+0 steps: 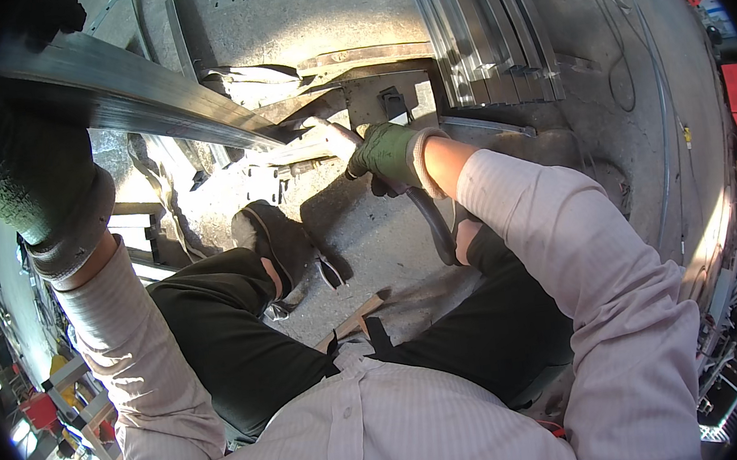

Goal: The person is welding metal pieces together using a welding torch. They are sitting on the floor in a workshop, handling metal bars and a welding torch.

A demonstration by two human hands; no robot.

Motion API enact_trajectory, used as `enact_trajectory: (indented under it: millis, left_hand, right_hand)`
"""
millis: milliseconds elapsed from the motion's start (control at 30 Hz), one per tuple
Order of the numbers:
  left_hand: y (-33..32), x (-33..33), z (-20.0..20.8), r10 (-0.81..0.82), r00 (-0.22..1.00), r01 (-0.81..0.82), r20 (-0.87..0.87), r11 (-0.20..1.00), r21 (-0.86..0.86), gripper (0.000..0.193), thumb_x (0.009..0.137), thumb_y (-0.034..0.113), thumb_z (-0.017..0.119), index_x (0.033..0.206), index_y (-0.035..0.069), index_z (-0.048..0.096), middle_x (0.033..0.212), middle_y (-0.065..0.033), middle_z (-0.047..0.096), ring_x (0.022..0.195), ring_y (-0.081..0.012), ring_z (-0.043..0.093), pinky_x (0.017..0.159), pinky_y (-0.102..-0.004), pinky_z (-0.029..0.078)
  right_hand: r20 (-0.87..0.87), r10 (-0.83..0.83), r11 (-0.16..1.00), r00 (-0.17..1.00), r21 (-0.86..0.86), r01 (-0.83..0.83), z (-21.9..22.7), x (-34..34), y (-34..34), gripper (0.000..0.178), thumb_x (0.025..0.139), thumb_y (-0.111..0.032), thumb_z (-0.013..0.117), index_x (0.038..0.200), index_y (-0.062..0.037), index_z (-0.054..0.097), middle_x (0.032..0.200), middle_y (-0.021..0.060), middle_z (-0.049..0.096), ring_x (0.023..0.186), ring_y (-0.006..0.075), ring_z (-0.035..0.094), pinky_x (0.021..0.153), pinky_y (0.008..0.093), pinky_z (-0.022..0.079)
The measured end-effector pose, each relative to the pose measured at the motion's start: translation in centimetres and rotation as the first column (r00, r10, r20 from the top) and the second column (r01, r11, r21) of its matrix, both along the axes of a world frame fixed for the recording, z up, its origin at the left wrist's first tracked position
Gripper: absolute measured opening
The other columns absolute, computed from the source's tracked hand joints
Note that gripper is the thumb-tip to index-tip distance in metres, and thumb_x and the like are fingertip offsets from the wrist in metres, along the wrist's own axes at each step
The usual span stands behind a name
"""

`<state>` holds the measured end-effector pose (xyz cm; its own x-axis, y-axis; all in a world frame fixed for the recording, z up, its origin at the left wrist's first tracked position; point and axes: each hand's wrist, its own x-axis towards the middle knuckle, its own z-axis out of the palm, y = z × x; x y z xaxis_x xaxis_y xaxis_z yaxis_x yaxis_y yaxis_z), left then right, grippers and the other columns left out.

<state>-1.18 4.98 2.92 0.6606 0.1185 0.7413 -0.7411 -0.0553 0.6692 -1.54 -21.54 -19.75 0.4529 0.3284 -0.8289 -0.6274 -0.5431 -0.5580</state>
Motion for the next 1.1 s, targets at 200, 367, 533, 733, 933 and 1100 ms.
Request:
enact_trajectory:
  millis: [200,367,533,733,933,1100]
  left_hand:
    - [0.1,0.1,0.0,0.009,1.000,-0.009,0.002,1.000,-0.001,0.040,0.100,0.033,0.076,0.131,0.009,0.069,0.111,-0.0050,0.070,0.102,-0.0192,0.065,0.095,-0.0366,0.050]
    - [0.1,0.1,-0.1,0.021,1.000,-0.021,0.004,1.000,-0.003,0.040,0.099,0.032,0.076,0.131,0.009,0.069,0.111,-0.0051,0.070,0.102,-0.0193,0.065,0.095,-0.0368,0.050]
    - [0.1,0.0,-0.1,0.028,1.000,-0.028,0.003,1.000,-0.001,0.040,0.099,0.032,0.076,0.131,0.009,0.069,0.112,-0.0052,0.070,0.103,-0.0195,0.065,0.096,-0.0370,0.050]
    - [0.0,0.0,-0.1,0.034,0.999,-0.034,0.002,0.999,-0.003,0.040,0.098,0.031,0.077,0.131,0.009,0.069,0.112,-0.0053,0.070,0.103,-0.0197,0.065,0.096,-0.0372,0.050]
    - [0.0,0.0,-0.2,0.041,0.999,-0.041,0.000,0.999,-0.005,0.040,0.098,0.031,0.077,0.130,0.008,0.068,0.113,-0.0054,0.070,0.104,-0.0198,0.065,0.097,-0.0374,0.050]
    - [0.0,0.0,-0.1,0.047,0.999,-0.047,0.001,0.999,-0.005,0.040,0.098,0.030,0.078,0.130,0.008,0.068,0.113,-0.0055,0.070,0.105,-0.0200,0.065,0.097,-0.0376,0.050]
  right_hand:
    - [0.045,-0.008,1.000,0.999,-0.014,0.008,0.5,-0.3,0.0,0.029,0.086,-0.015,0.081,0.106,0.0030,0.071,0.067,0.0133,0.067,0.051,0.0224,0.068,0.045,0.0368,0.051]
    - [0.006,0.031,0.998,1.000,-0.049,-0.031,0.1,0.1,0.0,0.038,0.092,-0.015,0.079,0.120,0.0062,0.065,0.071,0.0216,0.070,0.060,0.0291,0.072,0.053,0.0422,0.057]
    - [-0.007,-0.025,1.000,1.000,0.000,0.025,-0.6,-0.2,0.0,0.029,0.087,-0.016,0.081,0.109,-0.0005,0.069,0.067,0.0120,0.065,0.048,0.0221,0.065,0.043,0.0365,0.047]
    - [0.052,-0.008,1.000,0.999,0.008,0.008,-0.6,-0.2,-0.2,0.032,0.086,-0.015,0.083,0.108,0.0004,0.067,0.067,0.0119,0.064,0.048,0.0226,0.064,0.043,0.0381,0.047]
    - [-0.012,-0.007,1.000,1.000,-0.019,0.007,0.1,0.0,0.0,0.037,0.089,-0.014,0.079,0.119,0.0001,0.062,0.070,0.0187,0.066,0.056,0.0284,0.067,0.051,0.0421,0.054]
    - [-0.002,-0.045,0.999,0.999,0.028,0.045,-0.1,-0.2,0.0,0.037,0.085,-0.018,0.086,0.107,0.0047,0.067,0.066,0.0146,0.065,0.050,0.0242,0.067,0.045,0.0384,0.051]
